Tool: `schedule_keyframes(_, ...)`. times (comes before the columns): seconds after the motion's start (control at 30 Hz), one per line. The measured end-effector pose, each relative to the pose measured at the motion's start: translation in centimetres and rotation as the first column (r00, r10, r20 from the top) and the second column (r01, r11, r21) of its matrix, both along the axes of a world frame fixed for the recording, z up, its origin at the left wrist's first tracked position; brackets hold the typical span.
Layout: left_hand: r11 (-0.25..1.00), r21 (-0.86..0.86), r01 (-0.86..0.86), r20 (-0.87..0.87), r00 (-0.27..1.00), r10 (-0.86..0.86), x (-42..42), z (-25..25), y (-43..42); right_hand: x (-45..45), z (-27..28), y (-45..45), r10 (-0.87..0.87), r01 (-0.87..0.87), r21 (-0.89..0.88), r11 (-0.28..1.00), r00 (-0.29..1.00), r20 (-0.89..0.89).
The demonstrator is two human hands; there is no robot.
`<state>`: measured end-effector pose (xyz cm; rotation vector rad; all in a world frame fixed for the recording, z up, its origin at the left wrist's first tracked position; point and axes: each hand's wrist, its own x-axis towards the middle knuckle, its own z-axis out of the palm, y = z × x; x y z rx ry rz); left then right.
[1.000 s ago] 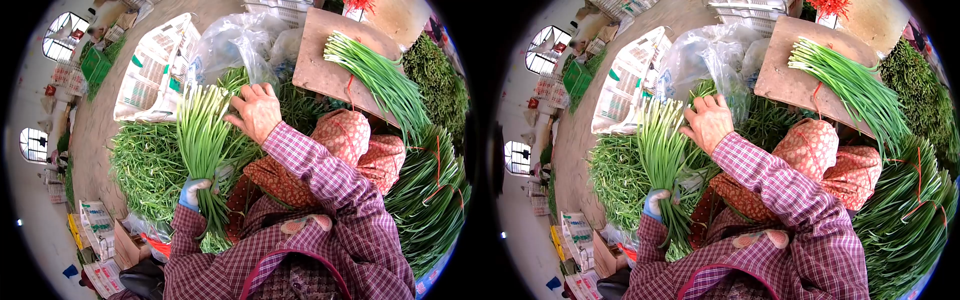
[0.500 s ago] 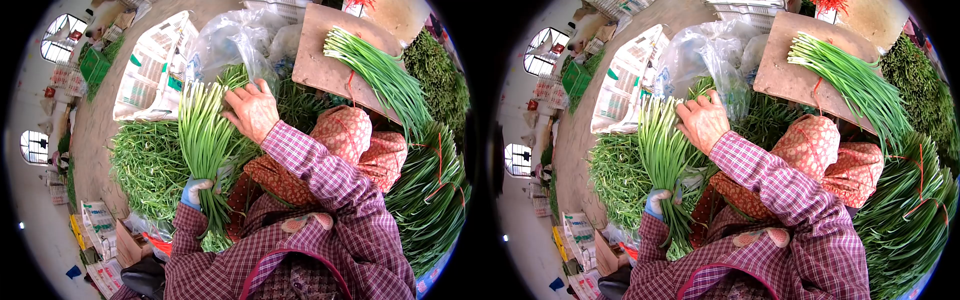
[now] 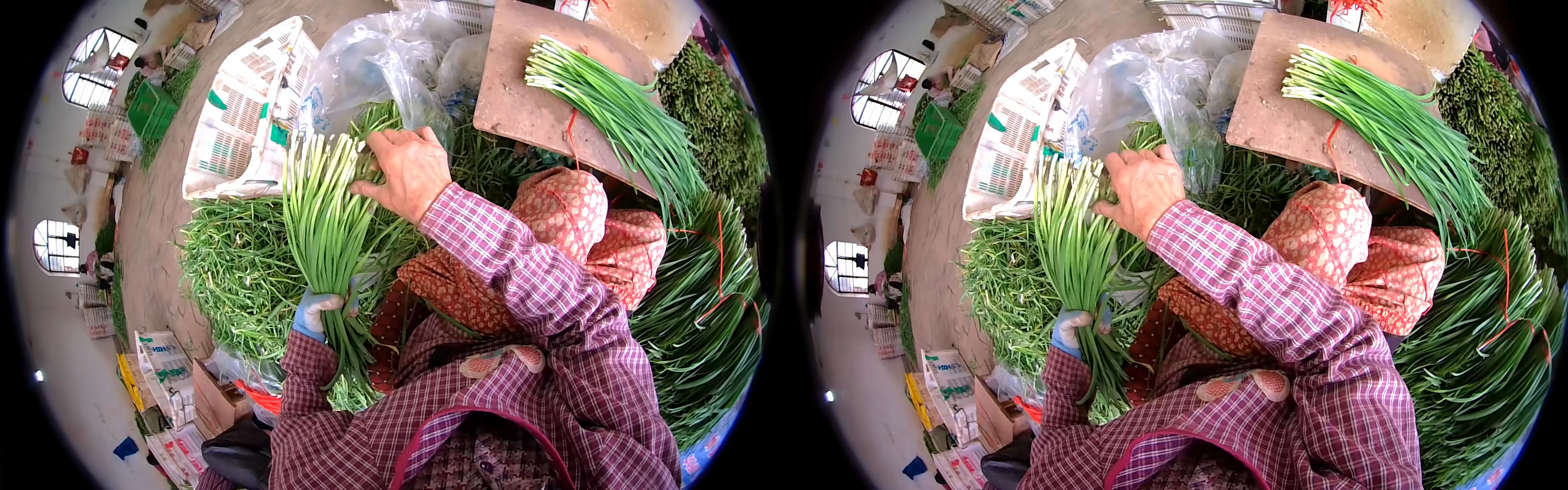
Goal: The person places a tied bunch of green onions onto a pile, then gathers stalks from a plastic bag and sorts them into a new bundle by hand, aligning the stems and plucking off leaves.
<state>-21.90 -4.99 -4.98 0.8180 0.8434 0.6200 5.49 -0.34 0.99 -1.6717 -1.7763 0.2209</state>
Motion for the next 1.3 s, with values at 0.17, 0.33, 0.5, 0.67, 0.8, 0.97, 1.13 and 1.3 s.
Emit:
schedule_keyframes(0.17,0.996,-0.079,0.043,0.072,0.997,-0.037,-1.3,-1.3,0.9,0.4,0.1,0.1,-0.006,0.007,-0.106,0.994,1.000,0.007)
schedule_keyframes(0.33,0.994,-0.071,0.082,0.091,0.993,-0.075,-1.9,-2.2,1.4,1.1,-0.1,0.3,0.044,-0.034,-0.286,0.957,0.999,0.029)
schedule_keyframes(0.5,0.994,-0.020,0.105,0.023,0.994,-0.105,-1.3,-1.3,1.1,1.4,-0.6,0.8,0.062,-0.057,-0.261,0.964,0.998,0.009)
schedule_keyframes(0.67,0.991,-0.013,0.135,0.037,0.990,-0.135,-2.0,-1.9,1.3,2.5,0.5,1.2,0.057,0.001,-0.270,0.963,0.977,0.205)
schedule_keyframes(0.8,0.997,-0.041,0.070,0.063,0.996,-0.067,-2.0,-0.9,0.7,7.0,-1.8,3.3,-0.268,0.296,0.014,0.955,0.843,0.466)
schedule_keyframes(0.97,0.998,-0.043,0.055,-0.044,0.997,-0.057,-2.3,-0.6,0.7,8.2,0.6,2.2,-0.246,0.320,-0.135,0.938,0.886,0.394)
schedule_keyframes(1.13,0.997,-0.024,0.068,-0.076,0.995,-0.070,-0.6,0.1,0.7,3.6,2.9,2.2,0.245,-0.299,-0.463,0.835,0.954,-0.174)
schedule_keyframes(1.3,0.988,0.030,0.150,-0.134,0.980,-0.144,-0.9,-0.1,1.1,2.8,1.0,2.1,0.215,-0.561,-0.357,0.747,0.712,-0.669)
